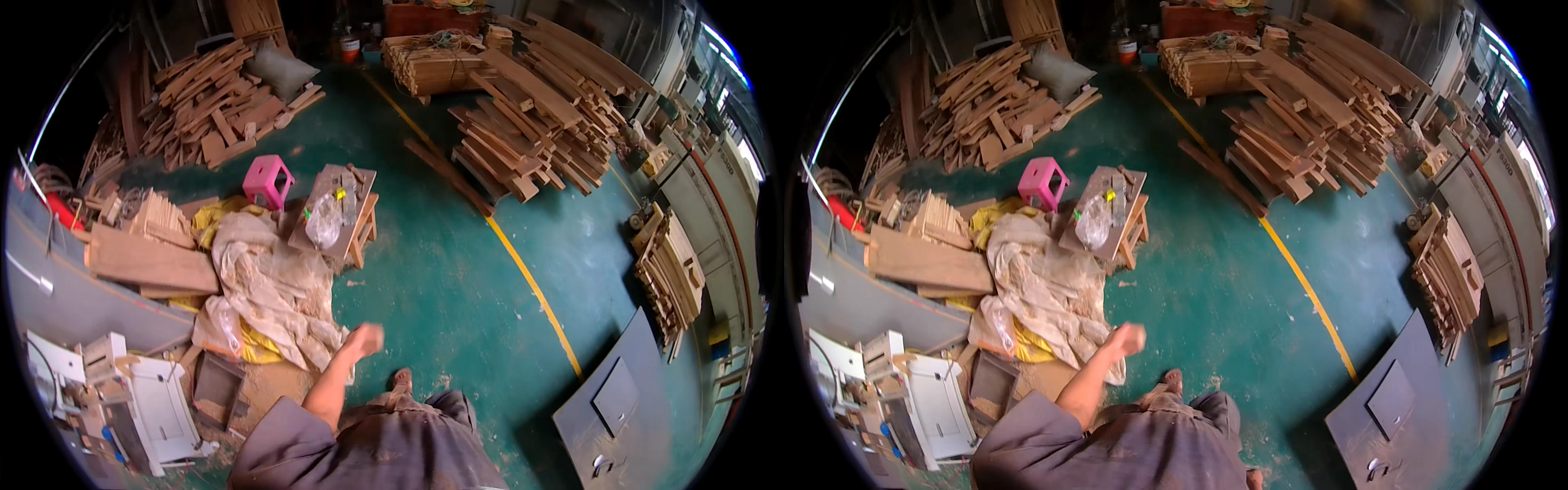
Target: The person sands the sides of a wooden block using a handheld power sander, walks across the workshop, and fits wooden pieces together by hand.
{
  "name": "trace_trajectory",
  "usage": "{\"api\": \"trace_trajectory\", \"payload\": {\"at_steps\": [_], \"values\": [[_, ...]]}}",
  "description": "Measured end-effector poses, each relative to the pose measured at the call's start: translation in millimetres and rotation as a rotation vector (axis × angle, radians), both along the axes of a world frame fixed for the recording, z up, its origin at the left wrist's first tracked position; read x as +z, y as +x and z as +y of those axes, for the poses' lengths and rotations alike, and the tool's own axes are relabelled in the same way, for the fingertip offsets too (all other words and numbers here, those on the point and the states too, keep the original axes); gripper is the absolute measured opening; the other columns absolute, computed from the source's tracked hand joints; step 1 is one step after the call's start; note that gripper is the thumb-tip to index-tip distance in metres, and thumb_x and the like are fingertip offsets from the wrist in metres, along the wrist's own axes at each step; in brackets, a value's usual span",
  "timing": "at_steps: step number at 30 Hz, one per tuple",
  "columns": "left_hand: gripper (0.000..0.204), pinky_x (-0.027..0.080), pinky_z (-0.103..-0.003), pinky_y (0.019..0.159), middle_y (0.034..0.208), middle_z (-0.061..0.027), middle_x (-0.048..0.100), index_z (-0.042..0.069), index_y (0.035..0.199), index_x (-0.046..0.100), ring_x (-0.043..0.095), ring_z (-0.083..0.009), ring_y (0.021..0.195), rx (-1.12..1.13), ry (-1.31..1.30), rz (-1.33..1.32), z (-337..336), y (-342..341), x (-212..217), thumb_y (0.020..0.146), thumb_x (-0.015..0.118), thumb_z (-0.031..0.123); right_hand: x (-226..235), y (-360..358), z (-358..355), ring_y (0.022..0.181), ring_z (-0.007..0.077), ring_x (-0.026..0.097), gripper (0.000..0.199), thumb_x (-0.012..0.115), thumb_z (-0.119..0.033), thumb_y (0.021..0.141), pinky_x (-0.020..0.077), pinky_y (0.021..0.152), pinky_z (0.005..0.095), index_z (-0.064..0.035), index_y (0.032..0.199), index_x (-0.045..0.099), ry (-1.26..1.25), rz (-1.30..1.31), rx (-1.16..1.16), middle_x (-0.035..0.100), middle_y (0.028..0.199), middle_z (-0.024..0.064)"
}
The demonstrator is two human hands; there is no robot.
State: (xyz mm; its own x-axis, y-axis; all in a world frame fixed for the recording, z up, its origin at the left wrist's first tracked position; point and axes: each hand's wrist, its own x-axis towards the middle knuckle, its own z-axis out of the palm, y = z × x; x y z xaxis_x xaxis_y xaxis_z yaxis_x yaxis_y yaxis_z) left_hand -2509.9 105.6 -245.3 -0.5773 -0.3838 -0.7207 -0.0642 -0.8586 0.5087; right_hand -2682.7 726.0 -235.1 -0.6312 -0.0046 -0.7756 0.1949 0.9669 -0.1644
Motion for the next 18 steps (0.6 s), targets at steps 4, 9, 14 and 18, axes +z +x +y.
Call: {"api": "trace_trajectory", "payload": {"at_steps": [4, 9, 14, 18], "values": [[0.053, 0.062, -0.038, 0.080, 0.117, -0.0047, 0.076, 0.013, 0.132, 0.069, 0.074, -0.0202, 0.101, -0.084, -0.179, 0.308, -84, -227, 129, 0.108, 0.060, 0.059, -12, -77, -84, 0.074, 0.0287, 0.069, 0.030, 0.074, -0.035, 0.086, 0.0537, 0.066, 0.0422, -0.0051, 0.084, 0.074, -0.128, 0.020, -0.044, 0.070, 0.077, 0.0133], [0.055, 0.058, -0.052, 0.105, 0.144, -0.0145, 0.069, 0.010, 0.141, 0.066, 0.067, -0.0352, 0.129, 0.075, 0.096, 0.839, -155, -361, 212, 0.111, 0.054, 0.055, -33, -197, -198, 0.067, 0.0231, 0.065, 0.026, 0.071, -0.030, 0.089, 0.0505, 0.060, 0.0385, -0.0047, 0.082, 0.070, -0.266, -0.026, -0.076, 0.066, 0.072, 0.0094], [0.049, 0.056, -0.057, 0.108, 0.150, -0.0183, 0.064, 0.013, 0.141, 0.069, 0.062, -0.0448, 0.135, 0.095, 0.257, 0.992, -227, -425, 248, 0.110, 0.058, 0.050, -43, -354, -347, 0.061, 0.0175, 0.061, 0.024, 0.069, -0.025, 0.092, 0.0473, 0.053, 0.0348, -0.0043, 0.079, 0.067, -0.486, -0.102, -0.165, 0.062, 0.067, 0.0055], [0.038, 0.056, -0.052, 0.105, 0.142, -0.0121, 0.066, 0.021, 0.135, 0.065, 0.064, -0.0344, 0.131, 0.310, -0.051, 0.711, -279, -432, 283, 0.110, 0.060, 0.049, 52, -517, -555, 0.061, 0.0116, 0.053, 0.025, 0.068, -0.027, 0.099, 0.0429, 0.054, 0.0304, -0.0099, 0.082, 0.061, -0.919, -0.167, 0.017, 0.056, 0.069, -0.0002]]}}
